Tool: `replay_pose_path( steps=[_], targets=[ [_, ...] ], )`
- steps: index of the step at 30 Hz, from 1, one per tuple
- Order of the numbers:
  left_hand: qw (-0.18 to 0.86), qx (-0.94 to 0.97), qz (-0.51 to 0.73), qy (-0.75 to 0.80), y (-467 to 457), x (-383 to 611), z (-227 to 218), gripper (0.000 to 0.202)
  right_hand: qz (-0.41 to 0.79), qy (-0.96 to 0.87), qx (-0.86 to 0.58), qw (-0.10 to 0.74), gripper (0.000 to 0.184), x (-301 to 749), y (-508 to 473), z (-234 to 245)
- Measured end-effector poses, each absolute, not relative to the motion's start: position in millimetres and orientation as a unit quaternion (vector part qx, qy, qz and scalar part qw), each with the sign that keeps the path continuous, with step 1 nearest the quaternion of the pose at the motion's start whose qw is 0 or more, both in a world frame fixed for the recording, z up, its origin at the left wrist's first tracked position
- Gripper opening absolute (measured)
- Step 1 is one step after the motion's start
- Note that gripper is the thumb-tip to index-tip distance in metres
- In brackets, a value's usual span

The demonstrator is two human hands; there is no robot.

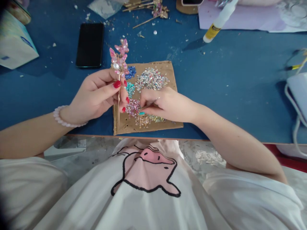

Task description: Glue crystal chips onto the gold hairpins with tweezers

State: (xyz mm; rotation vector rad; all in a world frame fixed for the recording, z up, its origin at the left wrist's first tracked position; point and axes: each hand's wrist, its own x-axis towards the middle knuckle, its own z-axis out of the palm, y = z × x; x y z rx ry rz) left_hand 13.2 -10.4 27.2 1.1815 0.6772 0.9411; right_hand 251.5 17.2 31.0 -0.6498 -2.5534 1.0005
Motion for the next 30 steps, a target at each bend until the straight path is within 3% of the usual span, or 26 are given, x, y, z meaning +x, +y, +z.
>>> replay_pose_path(
  steps=[13,30],
  targets=[
    [0.664,0.549,0.408,0.303,-10.2,11.9,26.4,0.008,0.342,-0.897,-0.244,0.139,0.020,248.1,15.6,31.5],
    [0.680,0.530,0.425,0.275,-8.1,11.4,22.1,0.008,0.338,-0.902,-0.200,0.179,0.023,244.7,14.4,28.4]
  ],
)
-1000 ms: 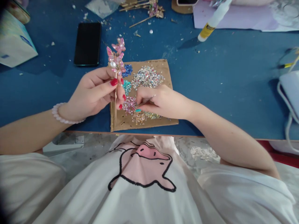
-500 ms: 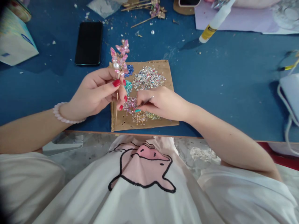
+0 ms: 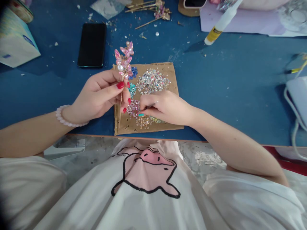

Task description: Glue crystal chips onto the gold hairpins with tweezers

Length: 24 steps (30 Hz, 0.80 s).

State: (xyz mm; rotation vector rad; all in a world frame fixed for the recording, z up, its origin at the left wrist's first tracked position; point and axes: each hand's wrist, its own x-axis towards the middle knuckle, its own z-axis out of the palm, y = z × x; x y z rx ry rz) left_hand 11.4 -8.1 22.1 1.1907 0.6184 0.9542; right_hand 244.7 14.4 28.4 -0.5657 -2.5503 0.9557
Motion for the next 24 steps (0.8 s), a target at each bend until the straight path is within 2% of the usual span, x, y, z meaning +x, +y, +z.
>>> replay_pose_path(
  steps=[24],
  targets=[
    [0.678,0.524,0.428,0.288,-9.0,16.1,27.4,0.013,0.333,-0.899,-0.230,0.166,0.016,244.6,14.0,26.3]
  ],
)
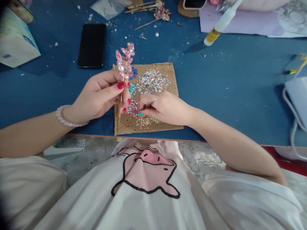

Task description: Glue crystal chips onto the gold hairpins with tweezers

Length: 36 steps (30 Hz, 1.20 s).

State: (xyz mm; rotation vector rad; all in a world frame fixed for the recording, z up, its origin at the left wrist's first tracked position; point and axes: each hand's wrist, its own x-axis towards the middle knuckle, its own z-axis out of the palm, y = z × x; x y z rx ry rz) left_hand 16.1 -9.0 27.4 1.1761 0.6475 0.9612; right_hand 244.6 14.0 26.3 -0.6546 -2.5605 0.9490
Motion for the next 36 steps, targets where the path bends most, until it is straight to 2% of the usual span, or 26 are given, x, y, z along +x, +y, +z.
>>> replay_pose_path(
  steps=[7,13,24,36],
  targets=[
    [0.677,0.522,0.421,0.304,-10.3,15.7,30.1,0.010,0.326,-0.903,-0.227,0.162,0.021,242.3,14.3,25.6],
    [0.684,0.522,0.429,0.275,-9.5,16.0,27.2,0.013,0.321,-0.905,-0.224,0.165,0.020,241.3,13.8,24.4],
    [0.657,0.536,0.416,0.330,-9.4,16.0,28.7,0.009,0.306,-0.911,-0.206,0.182,0.020,240.6,13.8,22.6],
    [0.673,0.530,0.425,0.292,-8.6,14.6,26.0,0.012,0.306,-0.914,-0.192,0.187,0.018,240.6,14.4,20.1]
  ],
)
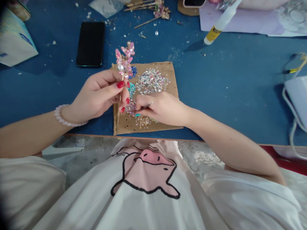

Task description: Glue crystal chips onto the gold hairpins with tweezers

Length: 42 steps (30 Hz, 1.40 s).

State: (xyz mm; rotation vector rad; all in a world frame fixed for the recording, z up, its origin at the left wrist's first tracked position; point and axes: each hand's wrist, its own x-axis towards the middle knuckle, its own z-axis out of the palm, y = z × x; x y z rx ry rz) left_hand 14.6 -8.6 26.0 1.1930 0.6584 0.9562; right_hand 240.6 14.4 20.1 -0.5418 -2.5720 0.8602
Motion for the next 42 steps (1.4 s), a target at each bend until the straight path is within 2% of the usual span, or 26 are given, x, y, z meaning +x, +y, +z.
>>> replay_pose_path(
  steps=[24,35,42],
  targets=[
    [0.666,0.539,0.421,0.298,-10.2,15.4,30.3,0.004,0.295,-0.918,-0.201,0.173,0.028,240.4,13.2,17.2],
    [0.674,0.526,0.418,0.306,-9.6,17.2,33.3,0.007,0.317,-0.905,-0.228,0.168,0.023,241.1,12.4,21.1],
    [0.661,0.538,0.409,0.327,-9.1,17.1,32.7,0.008,0.324,-0.904,-0.223,0.169,0.026,240.1,11.2,20.8]
  ],
)
